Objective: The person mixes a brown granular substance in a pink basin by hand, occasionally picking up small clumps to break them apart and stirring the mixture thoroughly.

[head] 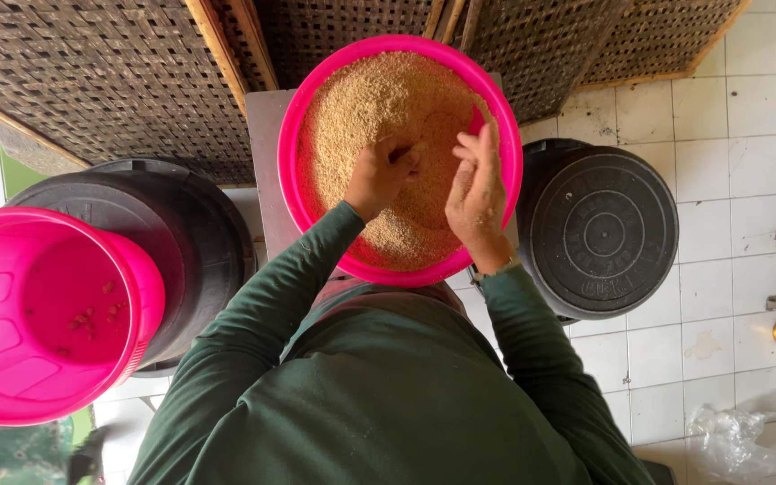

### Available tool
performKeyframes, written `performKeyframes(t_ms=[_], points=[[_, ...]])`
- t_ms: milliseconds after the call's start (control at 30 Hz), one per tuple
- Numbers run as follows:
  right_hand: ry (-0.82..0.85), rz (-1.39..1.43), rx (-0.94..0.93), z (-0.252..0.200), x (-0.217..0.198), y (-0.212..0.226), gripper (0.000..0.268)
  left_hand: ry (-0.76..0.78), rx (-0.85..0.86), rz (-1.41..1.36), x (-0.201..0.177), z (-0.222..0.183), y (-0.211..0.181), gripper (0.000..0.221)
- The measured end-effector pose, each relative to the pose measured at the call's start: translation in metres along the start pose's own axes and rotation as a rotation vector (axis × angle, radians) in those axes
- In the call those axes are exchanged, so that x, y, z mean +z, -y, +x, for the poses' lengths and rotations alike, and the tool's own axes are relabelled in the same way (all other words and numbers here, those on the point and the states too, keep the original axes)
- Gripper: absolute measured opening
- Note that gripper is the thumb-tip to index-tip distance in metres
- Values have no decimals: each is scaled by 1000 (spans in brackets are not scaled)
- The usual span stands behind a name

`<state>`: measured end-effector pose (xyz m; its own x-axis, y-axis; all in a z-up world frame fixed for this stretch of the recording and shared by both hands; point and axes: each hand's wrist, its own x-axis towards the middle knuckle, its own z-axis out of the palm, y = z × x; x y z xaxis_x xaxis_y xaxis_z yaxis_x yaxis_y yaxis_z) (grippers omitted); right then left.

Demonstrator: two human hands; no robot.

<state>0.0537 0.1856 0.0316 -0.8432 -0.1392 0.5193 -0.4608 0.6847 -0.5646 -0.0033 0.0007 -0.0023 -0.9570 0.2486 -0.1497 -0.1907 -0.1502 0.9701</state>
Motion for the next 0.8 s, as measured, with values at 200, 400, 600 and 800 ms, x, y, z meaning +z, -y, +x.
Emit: performKeyframes(t_ms=[200,400,600,800], points=[[189,-179,119,20,7,-13,62,41,62,-10,-8,2,0,27],[184,-378,-194,24,0,7,54,72,207,189,-10,-4,-17,32],[248,-110,220,13,19,-22,27,40,399,538,-5,-3,-12,20],[289,18,391,6,7,-60,16,-28,216,426,-36,-8,-21,17]])
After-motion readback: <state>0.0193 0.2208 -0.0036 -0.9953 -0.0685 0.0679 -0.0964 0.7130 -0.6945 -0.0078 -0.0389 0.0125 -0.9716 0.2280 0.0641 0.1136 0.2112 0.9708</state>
